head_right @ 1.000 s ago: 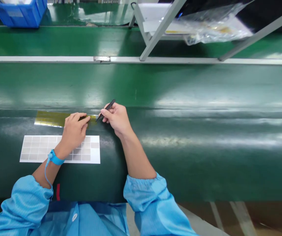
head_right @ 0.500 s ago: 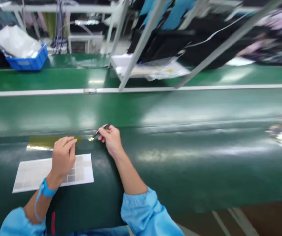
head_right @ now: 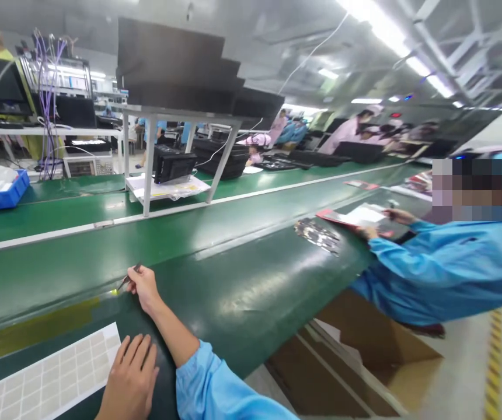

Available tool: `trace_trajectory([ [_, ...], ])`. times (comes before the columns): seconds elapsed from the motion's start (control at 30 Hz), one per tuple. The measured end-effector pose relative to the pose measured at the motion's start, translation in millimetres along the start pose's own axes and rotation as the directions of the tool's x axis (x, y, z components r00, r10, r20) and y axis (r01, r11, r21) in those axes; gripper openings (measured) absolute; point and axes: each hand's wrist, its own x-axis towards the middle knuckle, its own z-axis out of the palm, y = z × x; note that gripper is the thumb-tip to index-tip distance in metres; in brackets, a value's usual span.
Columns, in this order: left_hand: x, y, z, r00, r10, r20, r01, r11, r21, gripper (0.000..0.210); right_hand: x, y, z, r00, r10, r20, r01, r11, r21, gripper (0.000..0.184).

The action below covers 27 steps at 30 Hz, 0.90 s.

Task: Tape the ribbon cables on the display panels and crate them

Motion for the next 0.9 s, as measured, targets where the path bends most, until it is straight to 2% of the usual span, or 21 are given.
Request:
trace_trajectory([
  [0.17, 1.1, -21.9, 6.2, 1.000, -0.013, 0.017, 0.009, 0.969, 0.249, 0.044, 4.4, -2.4, 6.8, 1.000, 0.011, -0.009, -0.010, 1.000, 0.028, 0.036],
  [0.3, -5.0, -31.1, 19.8, 0.997, -0.070, 0.034, 0.055, 0.941, 0.334, 0.047, 6.6, -1.8, 7.4, 1.000, 0.009, -0.017, -0.008, 0.999, 0.048, 0.036],
  [0.4, -9.2, -29.9, 27.9, 0.997, -0.049, 0.052, 0.030, 0.947, 0.320, 0.045, 8.0, 0.3, 5.0, 1.000, 0.012, -0.022, -0.011, 0.998, 0.055, 0.037],
  [0.53, -7.3, -23.1, 29.5, 0.999, -0.010, 0.044, -0.004, 0.950, 0.311, 0.043, 7.8, 1.2, 4.3, 0.999, 0.024, -0.029, -0.023, 0.999, 0.042, 0.039],
  [0.73, -1.8, -17.1, 34.1, 0.998, 0.012, -0.067, 0.005, 0.970, 0.241, 0.041, 3.9, -6.1, 12.3, 0.998, 0.018, -0.053, -0.018, 1.000, 0.002, 0.038],
  [0.9, -2.0, -20.6, 40.8, 0.996, 0.038, -0.075, -0.024, 0.982, 0.187, 0.043, 8.1, -6.5, 12.7, 0.998, 0.004, -0.064, -0.004, 1.000, -0.004, 0.036],
])
